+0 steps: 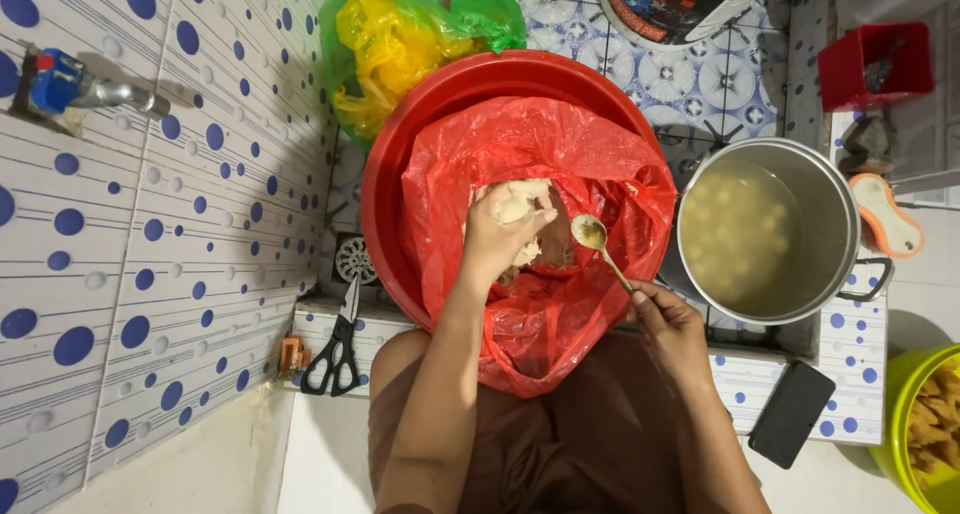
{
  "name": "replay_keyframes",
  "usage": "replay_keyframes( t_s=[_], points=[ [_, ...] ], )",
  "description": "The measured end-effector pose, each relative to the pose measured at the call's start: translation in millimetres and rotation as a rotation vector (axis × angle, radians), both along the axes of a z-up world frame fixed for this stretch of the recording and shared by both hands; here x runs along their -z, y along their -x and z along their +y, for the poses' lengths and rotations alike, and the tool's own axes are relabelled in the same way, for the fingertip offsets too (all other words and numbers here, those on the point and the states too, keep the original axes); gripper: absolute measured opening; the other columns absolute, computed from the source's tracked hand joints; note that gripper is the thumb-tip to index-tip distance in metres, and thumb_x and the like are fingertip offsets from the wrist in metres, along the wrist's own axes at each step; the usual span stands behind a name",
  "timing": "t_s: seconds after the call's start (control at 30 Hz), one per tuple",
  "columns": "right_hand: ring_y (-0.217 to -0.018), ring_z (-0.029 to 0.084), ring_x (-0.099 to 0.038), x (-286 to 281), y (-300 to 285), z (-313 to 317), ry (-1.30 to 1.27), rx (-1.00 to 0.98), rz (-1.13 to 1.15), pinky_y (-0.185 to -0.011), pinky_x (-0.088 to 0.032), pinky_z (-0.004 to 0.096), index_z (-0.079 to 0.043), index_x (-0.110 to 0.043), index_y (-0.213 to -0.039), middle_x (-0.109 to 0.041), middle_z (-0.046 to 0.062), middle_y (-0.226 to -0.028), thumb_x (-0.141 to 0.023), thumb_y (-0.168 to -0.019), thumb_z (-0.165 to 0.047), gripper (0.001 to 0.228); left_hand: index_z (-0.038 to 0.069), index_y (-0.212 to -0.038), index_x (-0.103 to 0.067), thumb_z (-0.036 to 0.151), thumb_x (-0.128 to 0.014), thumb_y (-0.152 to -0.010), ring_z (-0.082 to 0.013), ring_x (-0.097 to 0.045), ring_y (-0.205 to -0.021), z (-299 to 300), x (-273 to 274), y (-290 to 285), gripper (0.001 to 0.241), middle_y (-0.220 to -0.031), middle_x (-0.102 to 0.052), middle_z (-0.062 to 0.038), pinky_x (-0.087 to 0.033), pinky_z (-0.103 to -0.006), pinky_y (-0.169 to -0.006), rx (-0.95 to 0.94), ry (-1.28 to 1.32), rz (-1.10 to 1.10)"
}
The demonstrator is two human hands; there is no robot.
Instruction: A person is forming meatballs by scooping meat mixture from a red basin with a spoon and dropping them into a pot of water.
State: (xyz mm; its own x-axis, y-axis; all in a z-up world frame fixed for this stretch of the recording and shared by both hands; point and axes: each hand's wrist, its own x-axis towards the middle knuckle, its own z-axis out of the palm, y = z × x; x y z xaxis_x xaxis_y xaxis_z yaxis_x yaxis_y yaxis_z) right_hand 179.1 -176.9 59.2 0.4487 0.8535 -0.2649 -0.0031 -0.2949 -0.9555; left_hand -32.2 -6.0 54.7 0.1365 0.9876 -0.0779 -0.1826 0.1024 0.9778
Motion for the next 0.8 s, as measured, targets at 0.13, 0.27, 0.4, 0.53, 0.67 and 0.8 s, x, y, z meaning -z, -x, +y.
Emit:
replay_keyframes(
  t_s=[0.13,0.27,0.4,0.53,0.67,0.8],
  points=[
    [-0.040,0.006,-0.037,-1.9,1.5,0.5,-0.006,0.013,0.060,-0.034,-0.030,0.016,0.003,-0.070,-0.117,-0.059,0.015,-0.062,-0.058,-0.101,-0.003,0.021,0.009,-0.080,-0.074,0.007,-0.087,-0.068,-0.0068,-0.057,-0.054,0.0,2.5,-1.4,0.017,-0.057,-0.065,-0.003,-0.049,-0.0229,-0.052,-0.057,-0.001,0.122],
    [-0.047,0.008,-0.040,-10.9,2.1,2.8,-0.008,0.028,0.143,-0.038,-0.032,0.017,0.003,-0.063,-0.120,-0.059,0.016,-0.070,-0.052,-0.104,-0.003,0.021,0.010,-0.069,-0.064,0.012,-0.087,-0.069,-0.0063,-0.053,-0.054,-0.4,-1.1,-2.0,0.023,-0.054,-0.059,0.001,-0.044,-0.0215,-0.052,-0.063,-0.008,0.110],
    [-0.052,0.010,-0.038,-5.7,-4.0,4.1,0.012,-0.004,0.205,-0.040,-0.029,0.018,0.002,-0.053,-0.121,-0.056,0.016,-0.076,-0.046,-0.103,-0.002,0.020,0.010,-0.082,-0.063,0.010,-0.081,-0.077,-0.0059,-0.059,-0.051,1.7,1.7,-9.1,0.019,-0.058,-0.065,-0.003,-0.048,-0.0176,-0.049,0.084,-0.061,-0.144],
    [-0.051,0.007,-0.039,-17.4,-4.7,10.5,-0.006,-0.030,0.034,-0.042,-0.030,0.019,0.000,-0.061,-0.116,-0.055,0.011,-0.068,-0.052,-0.101,-0.004,0.018,0.010,-0.075,-0.067,0.022,-0.083,-0.085,-0.0077,-0.060,-0.052,-0.6,-1.6,-6.0,0.022,-0.056,-0.065,-0.006,-0.050,-0.0211,-0.050,0.094,0.004,-0.052],
    [-0.052,0.013,-0.049,-34.2,-1.9,18.8,-0.046,-0.159,-0.234,-0.050,-0.039,0.023,0.000,-0.064,-0.118,-0.059,0.011,-0.063,-0.055,-0.103,-0.005,0.019,0.007,-0.104,-0.076,0.015,-0.094,-0.071,-0.0161,-0.071,-0.086,-1.2,-3.6,-9.2,0.038,-0.092,-0.077,-0.016,-0.060,-0.0359,-0.079,0.065,-0.050,0.016],
    [-0.053,0.010,-0.048,-48.3,6.5,23.5,-0.062,-0.199,-0.319,-0.052,-0.039,0.023,-0.003,-0.067,-0.118,-0.062,0.009,-0.062,-0.056,-0.103,-0.007,0.019,0.009,-0.092,-0.078,0.013,-0.094,-0.068,-0.0161,-0.073,-0.081,-1.4,14.3,-15.8,0.030,-0.083,-0.077,-0.011,-0.060,-0.0337,-0.078,0.033,-0.052,0.108]
  ],
)
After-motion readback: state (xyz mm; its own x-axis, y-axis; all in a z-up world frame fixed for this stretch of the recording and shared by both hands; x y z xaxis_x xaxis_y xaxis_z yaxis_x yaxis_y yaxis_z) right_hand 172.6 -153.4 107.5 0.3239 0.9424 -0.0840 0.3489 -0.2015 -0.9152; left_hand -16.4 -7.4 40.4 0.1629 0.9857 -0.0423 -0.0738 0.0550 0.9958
